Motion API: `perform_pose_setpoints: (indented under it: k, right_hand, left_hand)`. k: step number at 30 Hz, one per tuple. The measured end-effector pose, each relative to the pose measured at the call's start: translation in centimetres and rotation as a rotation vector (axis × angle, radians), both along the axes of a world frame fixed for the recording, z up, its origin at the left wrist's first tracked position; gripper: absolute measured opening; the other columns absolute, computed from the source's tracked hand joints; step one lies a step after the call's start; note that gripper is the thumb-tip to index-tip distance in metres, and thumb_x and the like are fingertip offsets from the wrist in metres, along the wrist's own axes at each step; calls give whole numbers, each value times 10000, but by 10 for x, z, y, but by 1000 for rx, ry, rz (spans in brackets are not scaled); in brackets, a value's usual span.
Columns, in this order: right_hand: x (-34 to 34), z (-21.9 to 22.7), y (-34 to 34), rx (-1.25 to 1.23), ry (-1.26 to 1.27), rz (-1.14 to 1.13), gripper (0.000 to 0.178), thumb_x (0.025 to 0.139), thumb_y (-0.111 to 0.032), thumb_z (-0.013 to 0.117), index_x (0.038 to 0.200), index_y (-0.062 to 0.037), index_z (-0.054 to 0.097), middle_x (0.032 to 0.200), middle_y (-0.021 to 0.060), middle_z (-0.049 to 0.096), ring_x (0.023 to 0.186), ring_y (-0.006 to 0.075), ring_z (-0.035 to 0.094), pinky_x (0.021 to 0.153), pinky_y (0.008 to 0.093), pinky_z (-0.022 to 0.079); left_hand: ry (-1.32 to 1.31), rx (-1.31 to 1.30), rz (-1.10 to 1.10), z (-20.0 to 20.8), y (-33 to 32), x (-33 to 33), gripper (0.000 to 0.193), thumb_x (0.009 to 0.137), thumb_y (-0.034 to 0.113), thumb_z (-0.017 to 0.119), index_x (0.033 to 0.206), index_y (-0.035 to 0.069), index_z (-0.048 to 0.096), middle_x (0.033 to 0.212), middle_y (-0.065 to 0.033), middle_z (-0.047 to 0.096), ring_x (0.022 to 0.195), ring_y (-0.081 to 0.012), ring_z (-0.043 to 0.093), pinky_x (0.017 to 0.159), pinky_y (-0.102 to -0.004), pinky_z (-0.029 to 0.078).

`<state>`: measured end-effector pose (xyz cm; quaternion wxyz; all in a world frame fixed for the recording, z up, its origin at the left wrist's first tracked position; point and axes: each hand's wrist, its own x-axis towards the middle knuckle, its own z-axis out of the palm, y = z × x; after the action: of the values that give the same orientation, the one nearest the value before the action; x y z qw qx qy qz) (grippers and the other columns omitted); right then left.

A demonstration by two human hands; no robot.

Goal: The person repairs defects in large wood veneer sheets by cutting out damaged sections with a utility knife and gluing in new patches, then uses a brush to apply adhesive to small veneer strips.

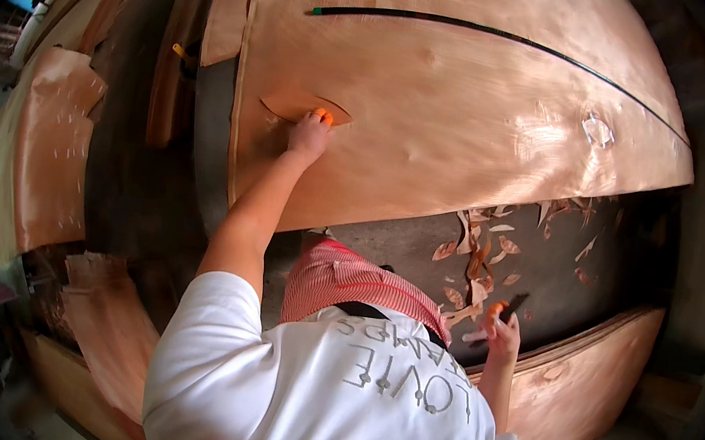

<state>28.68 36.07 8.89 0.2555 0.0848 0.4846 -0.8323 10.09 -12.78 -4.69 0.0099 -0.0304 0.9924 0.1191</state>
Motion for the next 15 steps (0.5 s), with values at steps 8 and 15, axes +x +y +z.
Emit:
perform_pose_setpoints:
  k: [8, 15]
  right_hand:
    - [-71, -14, -184, 79, -108, 316, 320, 744, -309, 685, 710, -56, 493, 495, -11, 444, 448, 78, 402, 463, 205, 292]
    - [-102, -47, -267, 4, -363, 239, 226, 850, -278, 563, 795, -78, 475, 555, -47, 389, 463, 32, 306, 390, 173, 188]
  left_hand:
    - [323, 258, -154, -33, -44, -14, 171, 776, 175, 591, 926, 101, 556, 931, -93, 545, 848, -279, 549, 692, -388, 476]
    - [433, 313, -255, -45, -56, -27, 114, 763, 171, 598, 840, 104, 547, 875, -94, 541, 759, -273, 553, 622, -376, 478]
